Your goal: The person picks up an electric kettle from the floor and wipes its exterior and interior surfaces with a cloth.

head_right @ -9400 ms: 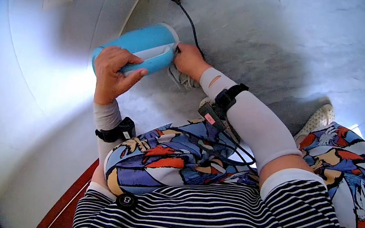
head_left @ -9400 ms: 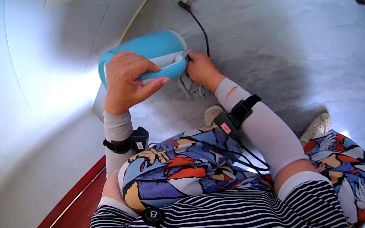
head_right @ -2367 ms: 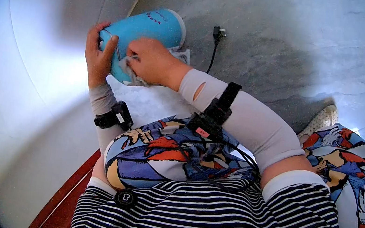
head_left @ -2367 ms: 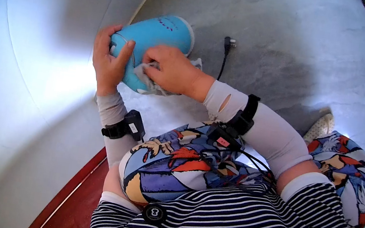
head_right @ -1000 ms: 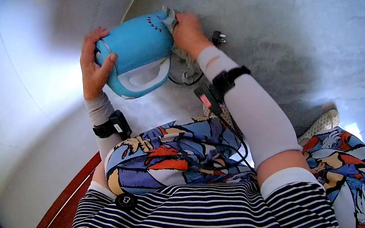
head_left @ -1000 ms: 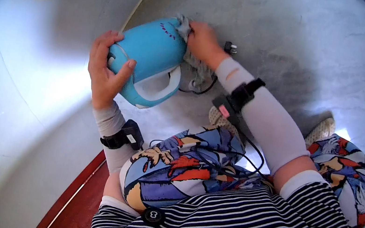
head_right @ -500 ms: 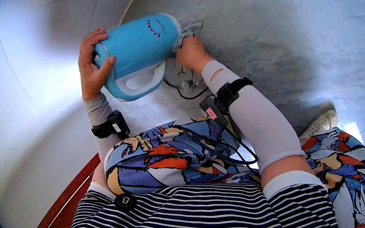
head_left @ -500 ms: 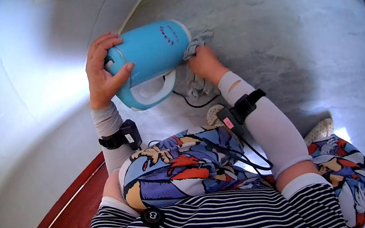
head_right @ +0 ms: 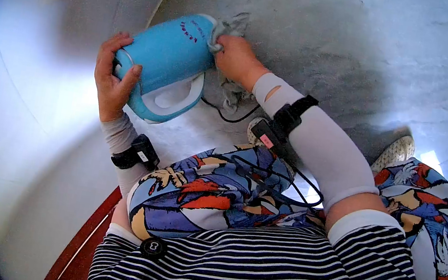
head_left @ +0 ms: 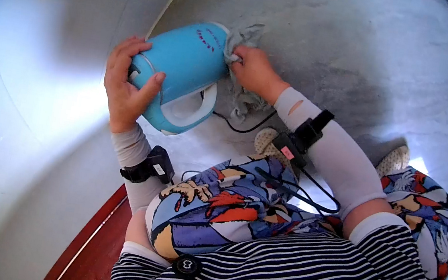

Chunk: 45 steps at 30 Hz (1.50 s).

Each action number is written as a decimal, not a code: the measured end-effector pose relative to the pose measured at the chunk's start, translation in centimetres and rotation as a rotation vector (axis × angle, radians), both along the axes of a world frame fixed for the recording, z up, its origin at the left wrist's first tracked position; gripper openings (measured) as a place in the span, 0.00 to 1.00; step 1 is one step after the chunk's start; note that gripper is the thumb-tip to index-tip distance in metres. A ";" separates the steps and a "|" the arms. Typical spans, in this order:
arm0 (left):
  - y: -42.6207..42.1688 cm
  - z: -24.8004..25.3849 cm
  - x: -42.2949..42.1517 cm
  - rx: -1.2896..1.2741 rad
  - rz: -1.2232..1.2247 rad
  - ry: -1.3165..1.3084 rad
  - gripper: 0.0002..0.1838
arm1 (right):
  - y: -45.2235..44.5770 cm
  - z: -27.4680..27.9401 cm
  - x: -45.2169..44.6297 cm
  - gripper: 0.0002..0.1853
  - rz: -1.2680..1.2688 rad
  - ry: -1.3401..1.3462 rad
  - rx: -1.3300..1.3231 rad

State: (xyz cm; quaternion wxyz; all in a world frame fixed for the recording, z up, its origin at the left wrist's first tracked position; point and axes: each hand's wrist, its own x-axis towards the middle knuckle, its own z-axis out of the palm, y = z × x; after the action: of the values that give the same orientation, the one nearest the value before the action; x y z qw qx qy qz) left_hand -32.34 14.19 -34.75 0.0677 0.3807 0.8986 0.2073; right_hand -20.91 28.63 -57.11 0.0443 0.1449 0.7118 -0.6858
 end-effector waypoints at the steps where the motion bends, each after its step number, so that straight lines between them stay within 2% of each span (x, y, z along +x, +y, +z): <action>1: 0.0 0.1 0.0 -0.006 0.007 -0.003 0.27 | 0.0 0.5 -0.5 0.12 0.007 -0.003 -0.006; 3: 0.3 0.6 0.1 -0.013 -0.029 0.022 0.26 | 0.1 1.0 -2.0 0.11 -0.305 0.441 0.099; 7: 0.9 1.1 0.2 -0.011 -0.040 0.050 0.26 | 1.0 -0.4 -5.6 0.10 -0.339 0.347 0.212; 9: 1.1 1.4 0.2 -0.012 -0.038 0.040 0.26 | 2.0 -0.2 -6.3 0.10 -0.172 0.102 0.167; 12: 1.4 1.4 0.3 -0.011 -0.043 0.037 0.26 | 2.4 1.0 -4.4 0.09 -0.055 0.067 0.244; 13: 1.2 1.3 0.0 -0.007 -0.042 0.034 0.26 | 2.1 1.7 -4.1 0.09 -0.053 0.064 0.248; 15: 0.8 1.1 -0.2 -0.020 -0.049 0.029 0.26 | 1.2 2.9 -3.5 0.10 -0.218 0.289 0.066; 19: 0.9 1.5 -0.1 -0.004 -0.028 0.027 0.26 | 1.4 -0.2 -7.3 0.11 -0.215 0.232 0.122; 21: 1.2 1.8 0.1 -0.020 -0.051 0.057 0.27 | 2.7 -0.5 -7.5 0.11 -0.095 0.170 0.327; 22: 1.4 1.8 0.0 -0.008 -0.056 0.066 0.27 | 2.9 -0.6 -7.3 0.11 -0.100 0.178 0.340; 24: 1.2 1.7 0.1 -0.027 -0.036 0.050 0.27 | 1.9 0.9 -4.8 0.11 -0.106 -0.010 0.145; 25: 1.0 1.4 -0.1 -0.026 -0.030 0.042 0.27 | 2.1 2.5 -3.6 0.10 -0.091 0.077 0.130; 26: 0.7 1.2 -0.3 -0.018 -0.023 0.021 0.27 | 1.8 2.6 -3.6 0.10 -0.082 0.069 0.128; 28: 0.1 0.5 -0.1 -0.024 -0.015 -0.016 0.26 | 0.6 2.8 -3.2 0.11 -0.160 0.245 0.077; 29: 0.1 0.4 -0.1 -0.014 -0.013 -0.002 0.26 | 0.5 2.1 -3.6 0.11 -0.161 0.240 0.069; 31: 0.3 0.3 -0.1 0.006 -0.014 0.024 0.26 | 1.2 -0.4 -5.6 0.11 -0.076 0.101 0.231; 35: 0.1 0.7 0.3 -0.012 -0.001 0.025 0.26 | 1.5 0.4 -4.7 0.12 -0.016 -0.025 0.272; 37: 0.1 0.3 0.4 -0.032 0.004 0.020 0.26 | 0.5 1.4 -3.1 0.11 -0.059 0.175 0.203; 40: -0.3 -0.2 -0.2 -0.011 0.022 -0.048 0.25 | 0.4 1.0 -4.7 0.11 -0.139 0.293 0.168; 41: -0.3 -0.6 -0.5 -0.003 0.014 -0.044 0.25 | 1.0 0.3 -5.4 0.11 -0.066 0.175 0.208; 43: -0.3 -0.2 -0.4 0.005 0.003 -0.029 0.25 | 0.8 -1.8 -6.3 0.10 -0.055 0.108 0.195; 45: 0.0 0.0 -0.3 0.003 0.000 -0.002 0.26 | 1.4 -1.3 -5.9 0.10 -0.050 0.038 0.196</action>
State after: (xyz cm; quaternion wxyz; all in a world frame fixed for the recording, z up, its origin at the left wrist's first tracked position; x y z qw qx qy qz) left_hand -32.65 14.22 -34.77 0.0678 0.3805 0.8983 0.2091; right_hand -26.83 29.98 -58.45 -0.0007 0.1530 0.7723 -0.6166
